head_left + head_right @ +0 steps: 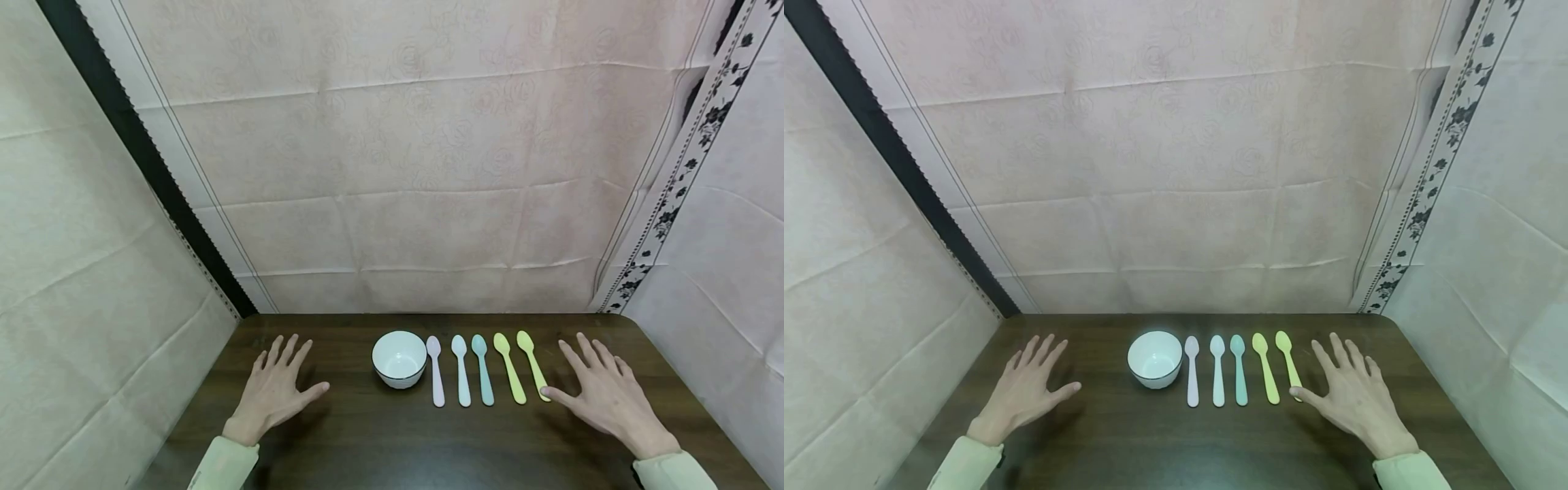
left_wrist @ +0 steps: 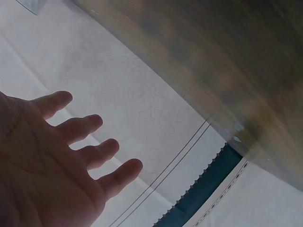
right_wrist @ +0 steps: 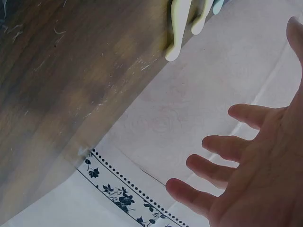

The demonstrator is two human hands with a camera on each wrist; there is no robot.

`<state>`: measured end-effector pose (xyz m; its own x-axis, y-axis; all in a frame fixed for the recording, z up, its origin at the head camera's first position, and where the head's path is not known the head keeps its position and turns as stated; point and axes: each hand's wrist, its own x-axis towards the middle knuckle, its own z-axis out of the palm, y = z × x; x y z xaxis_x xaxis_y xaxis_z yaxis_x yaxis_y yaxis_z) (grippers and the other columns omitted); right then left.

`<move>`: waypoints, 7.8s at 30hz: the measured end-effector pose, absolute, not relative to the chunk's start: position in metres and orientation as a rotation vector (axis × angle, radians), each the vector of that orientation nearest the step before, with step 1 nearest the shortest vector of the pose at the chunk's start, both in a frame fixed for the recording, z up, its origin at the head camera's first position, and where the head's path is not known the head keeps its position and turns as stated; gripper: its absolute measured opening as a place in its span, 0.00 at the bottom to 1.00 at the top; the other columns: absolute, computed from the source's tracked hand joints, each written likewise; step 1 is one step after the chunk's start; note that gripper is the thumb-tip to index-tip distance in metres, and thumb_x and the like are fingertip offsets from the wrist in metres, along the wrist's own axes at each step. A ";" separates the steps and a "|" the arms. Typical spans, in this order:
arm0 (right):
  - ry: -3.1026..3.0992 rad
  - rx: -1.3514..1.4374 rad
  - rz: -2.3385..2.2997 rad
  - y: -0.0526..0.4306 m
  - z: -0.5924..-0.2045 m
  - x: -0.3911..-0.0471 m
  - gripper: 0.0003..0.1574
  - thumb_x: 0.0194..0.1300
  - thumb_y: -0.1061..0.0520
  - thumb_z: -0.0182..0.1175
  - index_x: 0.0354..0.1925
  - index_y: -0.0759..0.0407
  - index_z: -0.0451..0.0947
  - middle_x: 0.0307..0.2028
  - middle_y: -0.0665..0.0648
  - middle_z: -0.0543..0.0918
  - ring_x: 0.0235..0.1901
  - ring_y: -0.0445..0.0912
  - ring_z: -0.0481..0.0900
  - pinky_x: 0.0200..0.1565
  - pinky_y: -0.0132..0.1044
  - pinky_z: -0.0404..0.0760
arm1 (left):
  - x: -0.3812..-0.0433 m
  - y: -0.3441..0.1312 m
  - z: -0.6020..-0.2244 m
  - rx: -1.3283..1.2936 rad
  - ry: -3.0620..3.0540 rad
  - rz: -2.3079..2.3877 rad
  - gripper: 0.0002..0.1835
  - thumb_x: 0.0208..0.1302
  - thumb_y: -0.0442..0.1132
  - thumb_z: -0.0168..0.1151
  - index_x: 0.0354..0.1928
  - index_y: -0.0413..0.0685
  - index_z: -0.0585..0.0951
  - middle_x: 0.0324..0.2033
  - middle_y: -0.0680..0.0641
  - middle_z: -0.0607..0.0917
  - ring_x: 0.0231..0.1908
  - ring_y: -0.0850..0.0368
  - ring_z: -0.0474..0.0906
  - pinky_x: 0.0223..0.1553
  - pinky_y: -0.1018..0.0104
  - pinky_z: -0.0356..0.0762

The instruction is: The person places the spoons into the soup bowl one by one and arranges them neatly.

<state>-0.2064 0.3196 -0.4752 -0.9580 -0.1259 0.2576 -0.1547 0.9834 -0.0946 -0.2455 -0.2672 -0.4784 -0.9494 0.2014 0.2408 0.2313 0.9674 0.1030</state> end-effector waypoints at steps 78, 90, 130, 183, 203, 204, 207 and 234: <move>-2.825 0.175 0.530 0.311 -0.489 -0.216 0.27 0.70 0.55 0.73 0.56 0.76 0.82 0.36 0.61 0.90 0.36 0.57 0.89 0.40 0.60 0.86 | -0.254 -0.221 -0.494 -0.264 -2.804 -0.841 0.36 0.69 0.50 0.76 0.74 0.43 0.77 0.63 0.40 0.87 0.60 0.38 0.86 0.56 0.41 0.86; -2.821 0.173 0.559 0.311 -0.494 -0.220 0.17 0.69 0.56 0.73 0.46 0.70 0.86 0.32 0.55 0.88 0.32 0.51 0.87 0.36 0.55 0.84 | -0.264 -0.188 -0.492 -0.291 -2.828 -0.820 0.49 0.60 0.67 0.78 0.76 0.46 0.75 0.66 0.42 0.85 0.67 0.39 0.82 0.61 0.35 0.82; -3.021 0.118 0.692 0.307 -0.502 -0.242 0.12 0.73 0.55 0.70 0.31 0.58 0.86 0.22 0.49 0.81 0.23 0.44 0.72 0.28 0.40 0.70 | -0.287 -0.130 -0.498 -0.389 -2.879 -0.759 0.58 0.48 0.72 0.83 0.75 0.44 0.75 0.65 0.40 0.84 0.63 0.43 0.80 0.54 0.37 0.87; -3.119 -0.088 1.001 0.306 -0.495 -0.257 0.17 0.75 0.52 0.67 0.28 0.57 0.85 0.19 0.49 0.82 0.23 0.44 0.77 0.29 0.39 0.73 | -0.287 -0.125 -0.492 -0.302 -2.940 -0.812 0.54 0.52 0.70 0.82 0.74 0.46 0.76 0.63 0.40 0.86 0.62 0.42 0.82 0.53 0.38 0.86; -3.041 -0.059 1.171 0.275 -0.472 -0.245 0.13 0.73 0.53 0.69 0.38 0.63 0.88 0.27 0.54 0.89 0.27 0.42 0.82 0.27 0.36 0.75 | -0.285 -0.125 -0.489 -0.305 -2.955 -0.811 0.55 0.53 0.69 0.82 0.75 0.44 0.75 0.65 0.39 0.85 0.63 0.40 0.81 0.55 0.37 0.85; -3.039 -0.055 1.196 0.272 -0.471 -0.244 0.13 0.73 0.53 0.69 0.39 0.63 0.88 0.27 0.55 0.89 0.27 0.43 0.82 0.27 0.36 0.74 | -0.284 -0.125 -0.489 -0.306 -2.953 -0.809 0.55 0.53 0.69 0.82 0.75 0.44 0.75 0.65 0.39 0.85 0.63 0.40 0.81 0.55 0.37 0.85; -3.037 -0.041 1.256 0.265 -0.468 -0.241 0.12 0.73 0.53 0.70 0.38 0.63 0.88 0.25 0.53 0.88 0.26 0.42 0.81 0.26 0.34 0.73 | -0.284 -0.125 -0.489 -0.302 -2.956 -0.801 0.55 0.53 0.69 0.82 0.75 0.44 0.75 0.65 0.39 0.85 0.63 0.40 0.81 0.55 0.37 0.85; -2.997 0.223 1.545 0.213 -0.446 -0.234 0.10 0.73 0.57 0.71 0.34 0.62 0.88 0.22 0.51 0.83 0.23 0.44 0.79 0.26 0.34 0.77 | -0.287 -0.126 -0.492 -0.309 -2.953 -0.794 0.55 0.54 0.70 0.81 0.75 0.43 0.75 0.65 0.38 0.85 0.64 0.40 0.81 0.56 0.37 0.85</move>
